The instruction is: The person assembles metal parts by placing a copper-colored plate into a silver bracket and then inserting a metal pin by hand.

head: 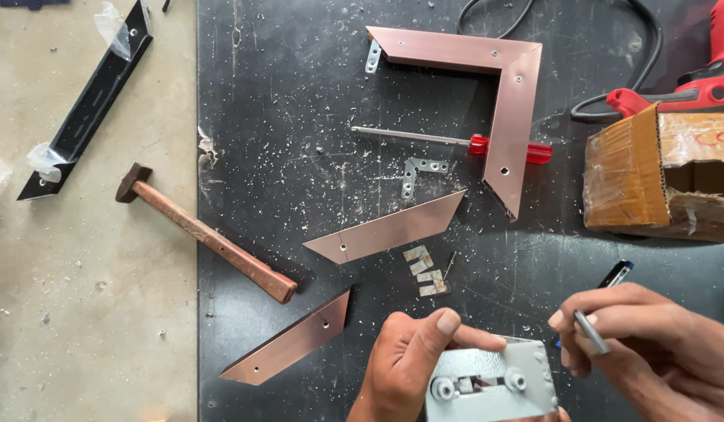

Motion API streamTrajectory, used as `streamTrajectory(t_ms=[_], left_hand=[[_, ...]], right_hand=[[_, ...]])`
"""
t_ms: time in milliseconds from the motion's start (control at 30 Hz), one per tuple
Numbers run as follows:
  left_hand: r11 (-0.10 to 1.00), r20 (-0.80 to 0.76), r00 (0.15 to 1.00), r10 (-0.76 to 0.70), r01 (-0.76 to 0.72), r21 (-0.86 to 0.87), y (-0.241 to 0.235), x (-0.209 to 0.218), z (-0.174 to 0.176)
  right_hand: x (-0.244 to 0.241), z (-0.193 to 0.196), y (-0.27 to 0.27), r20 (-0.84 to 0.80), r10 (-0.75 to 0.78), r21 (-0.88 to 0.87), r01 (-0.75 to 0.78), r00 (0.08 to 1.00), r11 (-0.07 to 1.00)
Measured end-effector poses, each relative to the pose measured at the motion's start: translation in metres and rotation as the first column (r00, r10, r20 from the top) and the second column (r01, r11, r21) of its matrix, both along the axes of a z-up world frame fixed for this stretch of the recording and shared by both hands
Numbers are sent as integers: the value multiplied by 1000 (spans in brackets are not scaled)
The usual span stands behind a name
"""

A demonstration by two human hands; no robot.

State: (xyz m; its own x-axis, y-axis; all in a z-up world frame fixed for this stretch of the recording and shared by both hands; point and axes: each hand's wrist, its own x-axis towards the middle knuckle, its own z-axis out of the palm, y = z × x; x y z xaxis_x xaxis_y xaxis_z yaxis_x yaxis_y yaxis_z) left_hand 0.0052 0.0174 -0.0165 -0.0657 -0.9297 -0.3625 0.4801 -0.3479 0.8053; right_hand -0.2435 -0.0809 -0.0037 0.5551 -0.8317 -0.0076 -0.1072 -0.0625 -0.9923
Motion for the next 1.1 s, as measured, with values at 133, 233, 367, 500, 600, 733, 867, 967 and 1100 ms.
streamTrajectory(t_ms=[133, 233, 367, 500, 600, 733, 867, 967, 1100], left_hand=[[999, 16, 1000, 12, -11, -47, -1, 1, 1], [999, 50, 998, -25, 27, -39, -1, 2, 6], [998, 123, 991, -56, 60, -31, -6, 3, 16], [997, 270, 960, -69, 78, -23, -10, 3, 23], [997, 213, 977, -21, 36, -69, -7, 3, 26], [997, 306, 951, -35, 54, -54, -5, 2, 25], [996, 293, 956, 9, 19, -92, -5, -2, 23], [999, 312, 950, -17, 31, -42, -5, -2, 26], [999, 310, 950, -43, 42, 8, -7, -3, 33]], right_hand=[[2, -8, 6, -60, -97, -89, 91, 993, 992], [-6, -8, 5, -145, -21, -170, -4, 989, 986], [-8, -9, -10, -203, 265, -304, -318, 943, 898], [8, -3, 2, -286, 270, -393, -369, 920, 842], [26, 0, 12, -293, 253, -424, -363, 922, 830], [42, 5, 8, -299, 265, -478, -384, 917, 790], [47, 15, 1, -316, 336, -491, -456, 887, 743], [51, 24, -9, -416, 404, -490, -575, 815, 656], [64, 34, -34, -345, 525, -579, -616, 778, 533]])
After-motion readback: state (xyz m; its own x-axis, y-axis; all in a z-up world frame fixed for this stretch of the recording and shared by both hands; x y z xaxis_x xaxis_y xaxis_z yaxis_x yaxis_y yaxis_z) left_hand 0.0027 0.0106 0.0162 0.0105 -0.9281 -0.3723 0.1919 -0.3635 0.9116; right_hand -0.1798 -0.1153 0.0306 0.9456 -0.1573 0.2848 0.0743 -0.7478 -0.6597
